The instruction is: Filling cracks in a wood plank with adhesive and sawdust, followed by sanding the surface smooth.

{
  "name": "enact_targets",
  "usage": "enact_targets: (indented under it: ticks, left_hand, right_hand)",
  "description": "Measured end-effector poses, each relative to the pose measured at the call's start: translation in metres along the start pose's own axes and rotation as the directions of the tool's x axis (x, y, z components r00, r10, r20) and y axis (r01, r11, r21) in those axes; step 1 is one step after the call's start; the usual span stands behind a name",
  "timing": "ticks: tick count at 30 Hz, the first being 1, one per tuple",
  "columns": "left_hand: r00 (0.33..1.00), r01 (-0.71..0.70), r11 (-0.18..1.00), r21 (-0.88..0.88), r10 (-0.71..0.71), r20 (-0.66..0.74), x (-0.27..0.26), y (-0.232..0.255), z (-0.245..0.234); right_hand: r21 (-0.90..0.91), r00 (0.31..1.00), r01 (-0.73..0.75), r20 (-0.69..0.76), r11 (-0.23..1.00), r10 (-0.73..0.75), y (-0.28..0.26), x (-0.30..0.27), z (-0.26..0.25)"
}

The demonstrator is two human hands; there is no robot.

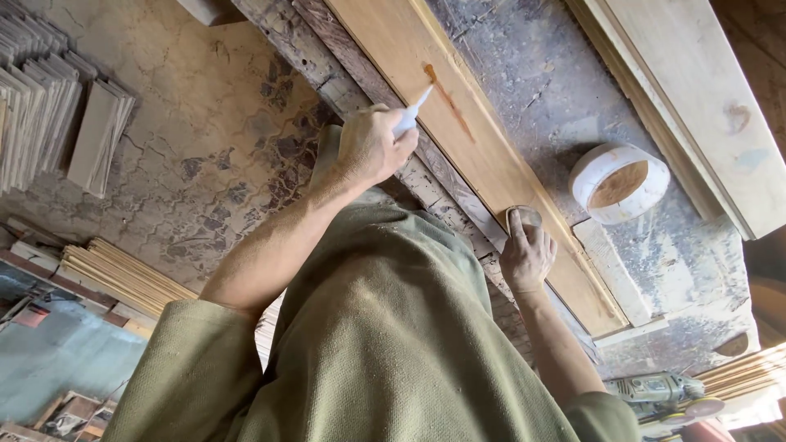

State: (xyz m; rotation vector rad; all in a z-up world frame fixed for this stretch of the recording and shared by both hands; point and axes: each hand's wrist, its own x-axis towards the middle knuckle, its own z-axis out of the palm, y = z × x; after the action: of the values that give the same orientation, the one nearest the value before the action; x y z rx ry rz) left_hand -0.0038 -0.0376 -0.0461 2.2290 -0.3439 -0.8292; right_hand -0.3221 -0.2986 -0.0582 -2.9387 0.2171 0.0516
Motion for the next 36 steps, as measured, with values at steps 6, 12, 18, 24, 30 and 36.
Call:
enact_targets:
  ticks: [6, 12, 18, 24, 30, 36]
  left_hand:
    - [0.988, -0.089, 0.996, 0.007, 0.088, 0.129, -0.018, 0.029, 0.020]
    - [0.970, -0.111, 0.993, 0.035, 0.100, 0.222, -0.025, 0.048, 0.025]
    - [0.992, -0.044, 0.999, 0.032, 0.040, 0.118, -0.010, 0.030, 0.006]
    - [0.998, -0.047, 0.993, 0.113, 0.041, 0.054, 0.009, 0.017, -0.024]
    - [0.999, 0.044, 0.992, 0.120, -0.041, -0.028, 0.016, 0.016, -0.046]
    - [0.988, -0.071, 0.996, 0.060, 0.078, -0.131, 0.030, 0.000, -0.066]
  right_hand:
    - [0.055, 0.996, -0.058, -0.059, 0.997, 0.061, 0.008, -0.014, 0.010]
    - [0.075, 0.995, -0.066, -0.065, 0.995, 0.071, 0.010, -0.017, 0.013]
    - [0.098, 0.991, -0.075, -0.103, 0.992, 0.085, 0.006, -0.011, 0.008]
    - [0.111, 0.988, -0.073, -0.124, 0.991, 0.087, 0.006, -0.011, 0.008]
    - [0.113, 0.983, -0.122, -0.124, 0.986, 0.136, 0.002, -0.015, 0.010]
    - [0.068, 0.970, -0.242, 0.039, 0.968, 0.240, -0.026, 0.001, -0.013]
